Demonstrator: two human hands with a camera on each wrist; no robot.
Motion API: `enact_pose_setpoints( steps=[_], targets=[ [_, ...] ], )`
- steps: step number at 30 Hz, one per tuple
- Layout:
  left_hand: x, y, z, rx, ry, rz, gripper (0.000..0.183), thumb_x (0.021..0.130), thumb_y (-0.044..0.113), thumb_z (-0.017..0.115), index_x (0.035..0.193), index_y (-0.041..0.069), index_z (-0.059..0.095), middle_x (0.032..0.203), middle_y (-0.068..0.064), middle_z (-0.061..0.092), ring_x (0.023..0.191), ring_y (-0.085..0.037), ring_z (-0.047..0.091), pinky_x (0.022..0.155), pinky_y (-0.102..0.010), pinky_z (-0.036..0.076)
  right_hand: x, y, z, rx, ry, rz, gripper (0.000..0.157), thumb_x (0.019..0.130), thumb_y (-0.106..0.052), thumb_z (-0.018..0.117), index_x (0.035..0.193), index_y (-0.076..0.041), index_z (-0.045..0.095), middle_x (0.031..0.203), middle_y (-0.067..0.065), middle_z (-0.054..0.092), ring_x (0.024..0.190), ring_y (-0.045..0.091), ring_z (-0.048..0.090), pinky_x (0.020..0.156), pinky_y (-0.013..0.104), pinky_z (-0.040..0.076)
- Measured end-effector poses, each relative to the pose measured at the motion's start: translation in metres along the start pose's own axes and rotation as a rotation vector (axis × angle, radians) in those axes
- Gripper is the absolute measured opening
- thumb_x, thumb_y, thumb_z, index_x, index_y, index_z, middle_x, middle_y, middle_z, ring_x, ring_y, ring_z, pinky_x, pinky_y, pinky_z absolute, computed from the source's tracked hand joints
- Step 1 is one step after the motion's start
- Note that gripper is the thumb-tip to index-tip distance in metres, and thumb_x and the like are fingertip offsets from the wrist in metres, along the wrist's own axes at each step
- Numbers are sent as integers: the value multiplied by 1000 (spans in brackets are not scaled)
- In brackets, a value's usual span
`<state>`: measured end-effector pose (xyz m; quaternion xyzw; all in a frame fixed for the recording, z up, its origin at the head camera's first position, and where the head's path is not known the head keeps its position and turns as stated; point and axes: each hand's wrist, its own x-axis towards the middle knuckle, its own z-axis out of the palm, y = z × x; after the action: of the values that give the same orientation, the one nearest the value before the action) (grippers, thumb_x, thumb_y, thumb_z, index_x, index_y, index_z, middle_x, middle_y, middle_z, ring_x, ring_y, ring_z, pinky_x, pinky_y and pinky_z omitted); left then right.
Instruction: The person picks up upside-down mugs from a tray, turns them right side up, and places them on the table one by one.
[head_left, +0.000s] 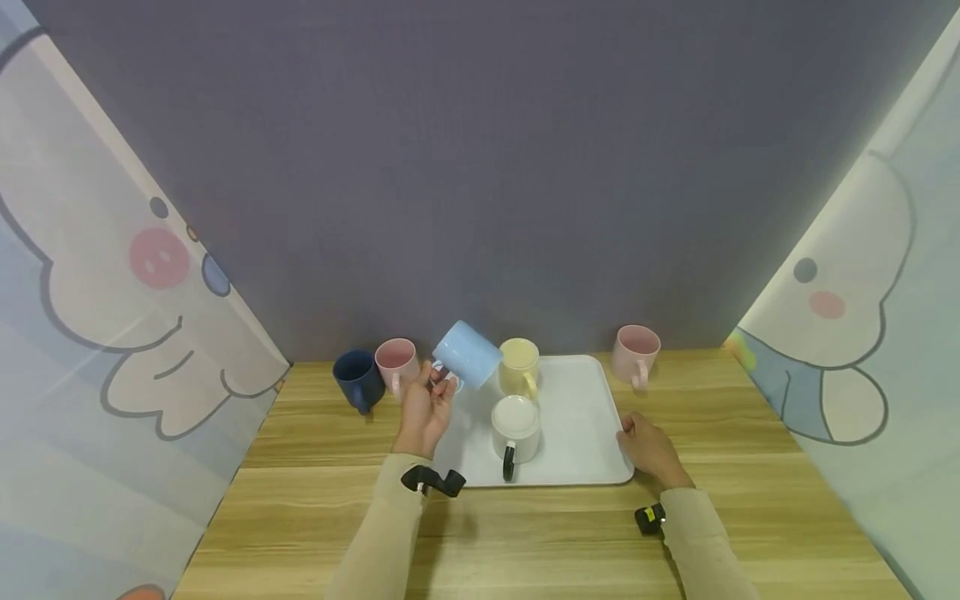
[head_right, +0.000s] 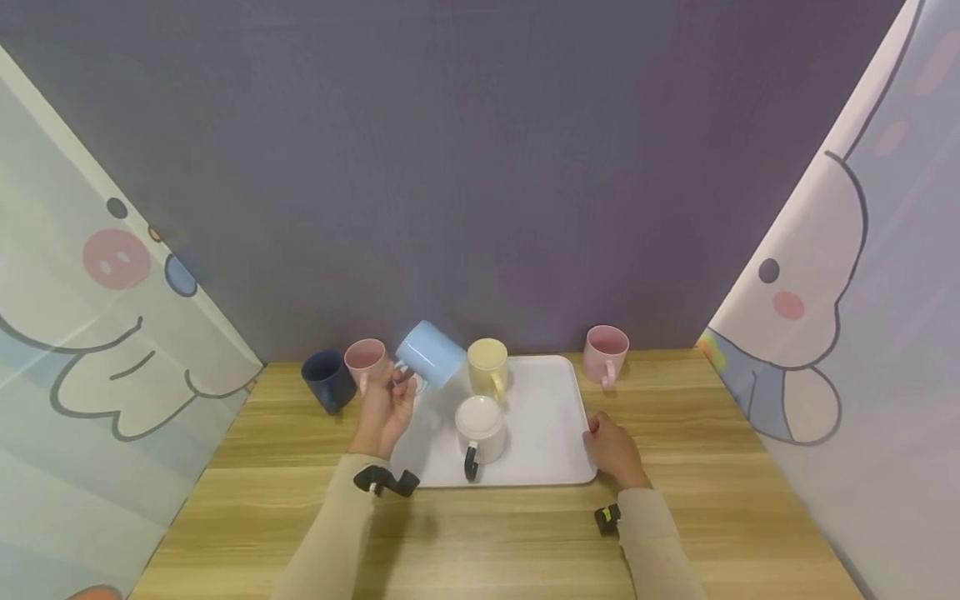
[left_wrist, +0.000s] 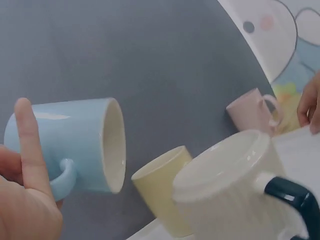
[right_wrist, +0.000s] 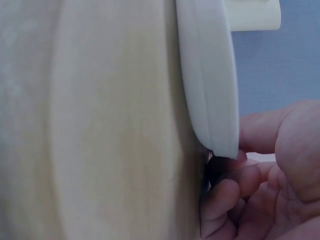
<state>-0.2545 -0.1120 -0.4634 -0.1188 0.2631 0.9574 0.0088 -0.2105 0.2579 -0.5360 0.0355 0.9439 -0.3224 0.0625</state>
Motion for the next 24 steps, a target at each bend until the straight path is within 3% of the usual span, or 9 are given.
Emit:
enact_pose_setpoints(
  steps=[3, 8, 11, 15, 24],
  targets=[
    [-1, -2, 1, -97, -3, -39, 21, 112, 18, 35, 95, 10, 43, 83, -3, 48, 55, -4, 40, 55, -14, 48, 1, 0, 0, -3, -1, 1, 21, 99, -16, 52, 108, 3, 56, 93, 15, 63, 83, 28, 58, 70, 37, 45],
    [-4, -6, 2, -180, -22, -116, 13, 112, 22, 27, 110, 11, 35, 120, -19, 35, 56, -3, 41, 51, -11, 39, 1, 1, 1, -2, -5, 6, 21, 99, -16, 51, 109, 2, 56, 96, 16, 64, 83, 28, 58, 71, 37, 46],
    [-6, -10, 1, -178, -26, -160, 31, 112, 27, 27, 96, 6, 43, 130, -19, 31, 49, -2, 39, 50, -11, 40, 1, 1, 1, 1, -3, 9, 21, 99, -16, 52, 109, 2, 56, 95, 15, 63, 83, 28, 58, 70, 37, 45],
    [-8, -12, -1, -157, -57, -204, 50, 112, 32, 27, 73, 8, 47, 126, -12, 36, 54, -2, 41, 49, -9, 37, 1, 1, 1, 5, -6, 11, 20, 99, -16, 51, 108, 1, 55, 94, 13, 62, 83, 27, 57, 69, 35, 44],
    [-10, -17, 2, -119, -46, -202, 52, 112, 33, 29, 70, 11, 49, 111, -11, 50, 60, -2, 47, 48, -9, 32, 1, 2, 1, 10, -7, 27, 21, 99, -16, 51, 109, 2, 55, 95, 15, 63, 83, 28, 57, 69, 34, 43]
  ],
)
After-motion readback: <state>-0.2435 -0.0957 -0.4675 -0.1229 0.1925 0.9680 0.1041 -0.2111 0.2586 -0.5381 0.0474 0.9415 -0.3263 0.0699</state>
